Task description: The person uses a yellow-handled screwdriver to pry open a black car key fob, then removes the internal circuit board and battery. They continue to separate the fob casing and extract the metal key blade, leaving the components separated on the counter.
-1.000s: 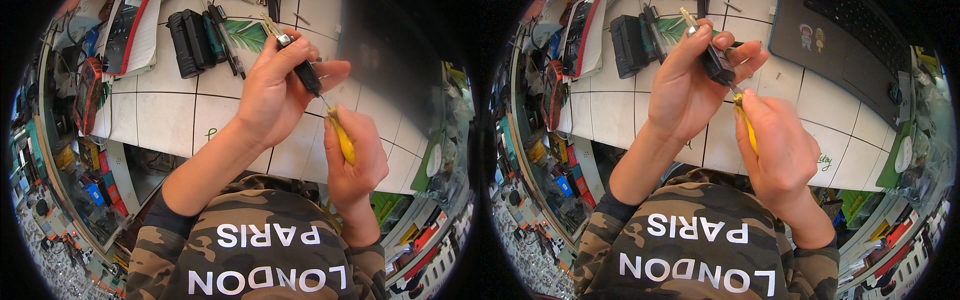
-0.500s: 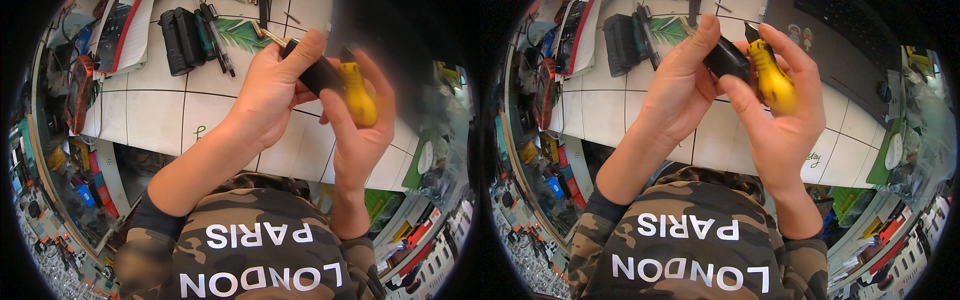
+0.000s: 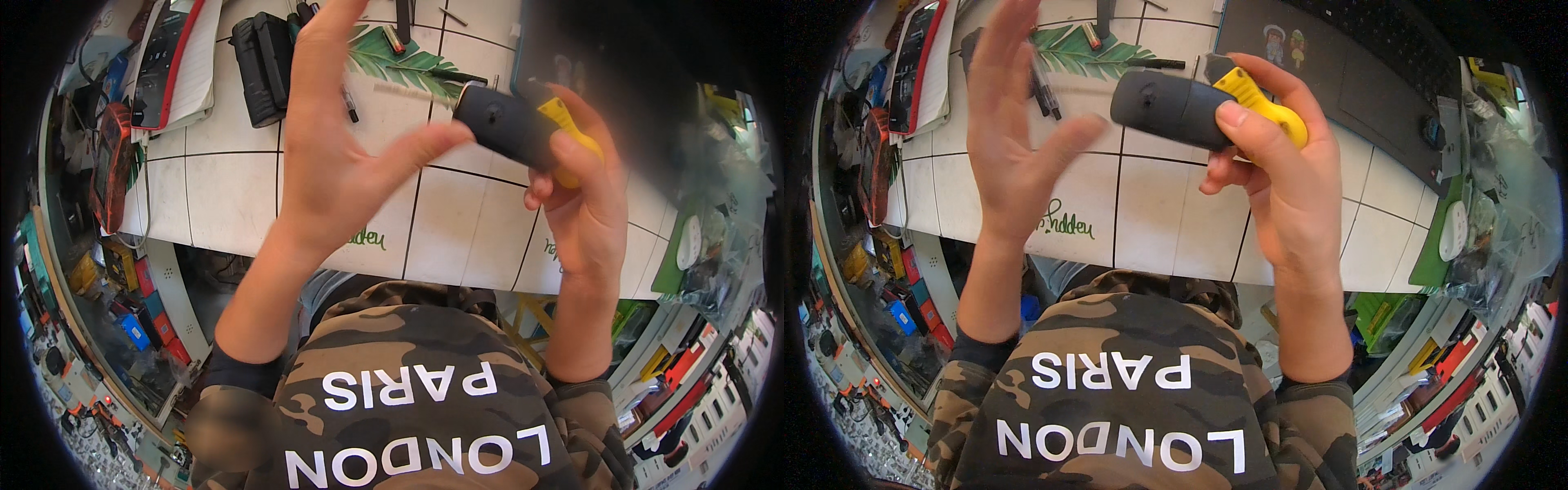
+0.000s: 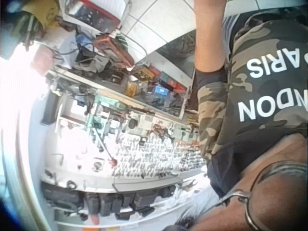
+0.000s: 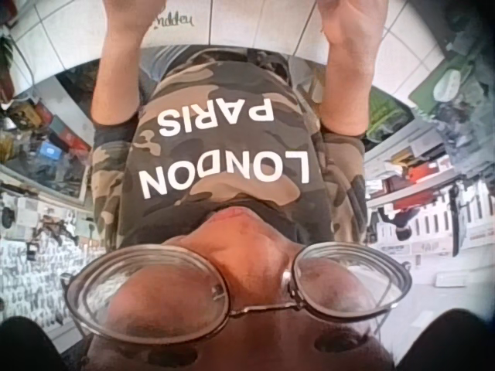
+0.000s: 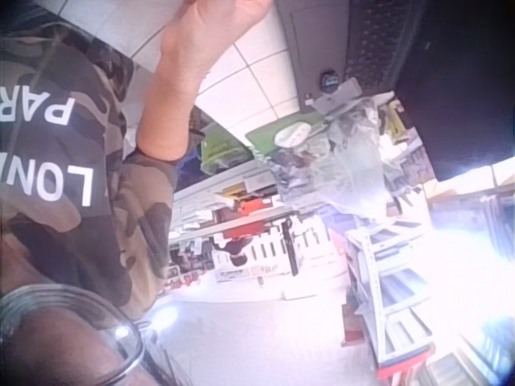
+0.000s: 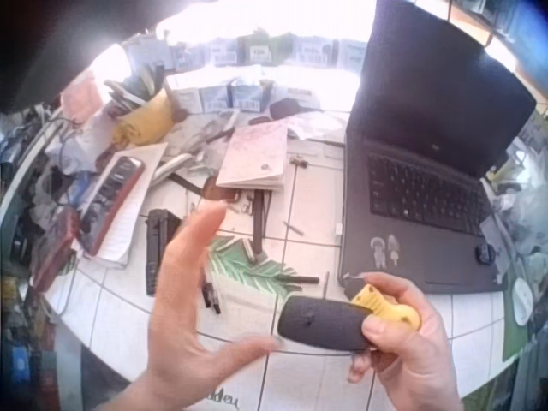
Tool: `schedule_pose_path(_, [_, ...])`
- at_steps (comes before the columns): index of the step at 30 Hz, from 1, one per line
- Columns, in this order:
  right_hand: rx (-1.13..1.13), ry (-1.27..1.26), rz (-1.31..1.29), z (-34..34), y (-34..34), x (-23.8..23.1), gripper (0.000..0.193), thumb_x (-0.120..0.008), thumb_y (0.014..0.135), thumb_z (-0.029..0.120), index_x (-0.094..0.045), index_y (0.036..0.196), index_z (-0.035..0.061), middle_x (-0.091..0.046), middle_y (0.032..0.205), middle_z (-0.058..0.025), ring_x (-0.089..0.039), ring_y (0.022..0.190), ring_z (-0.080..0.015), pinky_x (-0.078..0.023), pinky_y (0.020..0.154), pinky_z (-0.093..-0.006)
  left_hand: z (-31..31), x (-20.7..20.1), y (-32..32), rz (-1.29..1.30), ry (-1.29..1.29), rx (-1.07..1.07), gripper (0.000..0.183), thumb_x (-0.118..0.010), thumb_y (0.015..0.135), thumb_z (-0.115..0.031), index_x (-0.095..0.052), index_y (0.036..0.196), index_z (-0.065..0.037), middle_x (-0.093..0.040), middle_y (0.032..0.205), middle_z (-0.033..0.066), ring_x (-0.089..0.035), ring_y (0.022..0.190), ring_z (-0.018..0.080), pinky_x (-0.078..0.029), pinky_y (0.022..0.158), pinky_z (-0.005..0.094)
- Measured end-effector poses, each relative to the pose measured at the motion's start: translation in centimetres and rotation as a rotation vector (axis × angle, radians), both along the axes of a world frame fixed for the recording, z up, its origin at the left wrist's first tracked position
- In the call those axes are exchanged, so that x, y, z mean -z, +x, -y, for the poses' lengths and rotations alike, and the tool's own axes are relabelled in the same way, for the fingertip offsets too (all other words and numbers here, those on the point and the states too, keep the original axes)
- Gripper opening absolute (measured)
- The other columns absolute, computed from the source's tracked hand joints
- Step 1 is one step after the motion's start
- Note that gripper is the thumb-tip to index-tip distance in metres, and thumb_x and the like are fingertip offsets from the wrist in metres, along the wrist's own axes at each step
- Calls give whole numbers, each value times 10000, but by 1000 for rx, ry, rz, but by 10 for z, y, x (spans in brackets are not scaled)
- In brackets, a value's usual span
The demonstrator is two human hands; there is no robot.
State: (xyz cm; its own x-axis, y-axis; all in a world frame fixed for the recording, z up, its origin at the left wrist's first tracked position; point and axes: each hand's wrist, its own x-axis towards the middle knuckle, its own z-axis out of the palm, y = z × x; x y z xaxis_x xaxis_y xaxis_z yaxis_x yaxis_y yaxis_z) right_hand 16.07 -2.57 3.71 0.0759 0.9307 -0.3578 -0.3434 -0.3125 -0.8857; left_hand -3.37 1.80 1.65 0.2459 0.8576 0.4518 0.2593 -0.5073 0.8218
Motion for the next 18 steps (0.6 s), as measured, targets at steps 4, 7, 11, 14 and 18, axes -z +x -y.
schedule_pose_path(4, [-152,-72,57,-7,8,-2,419,-633,810,140,-511,1188,6,-584,814,-89,-575,532,-95,-527,502,-236,5,-1,3,-527,164,240,589,-770,690,-200,-519,1201,-52,-592,1052,91,-565,947,171,-422,877,344])
schedule_pose_path(7, [-119,-52,106,-9,9,-1,385,-591,846,135,-501,1192,-7,-590,799,-91,-559,530,-95,-507,483,-236,13,5,19,-310,-138,231,445,-726,743,-227,-523,1099,-54,-594,900,90,-576,793,192,-453,730,324])
schedule_pose_path(11, [-12,85,237,0,6,-3,340,-521,892,127,-493,1196,-25,-600,795,-100,-513,518,-78,-442,470,-205,17,11,26,92,-659,261,403,-656,831,-242,-455,1110,-31,-571,863,100,-535,632,146,-438,544,278])
schedule_pose_path(14, [-17,115,278,13,2,-7,301,-508,897,119,-506,1161,-27,-610,799,-109,-483,529,-53,-384,483,-171,17,8,21,254,-1005,340,450,-639,852,-265,-406,1143,-13,-548,841,81,-478,563,91,-402,470,240])
schedule_pose_path(18, [-8,95,247,25,-5,-8,246,-527,886,103,-525,1102,-16,-615,829,-108,-525,590,-60,-396,497,-163,17,7,26,471,-1023,338,505,-613,846,-198,-381,1247,4,-480,751,37,-448,513,65,-397,417,211])
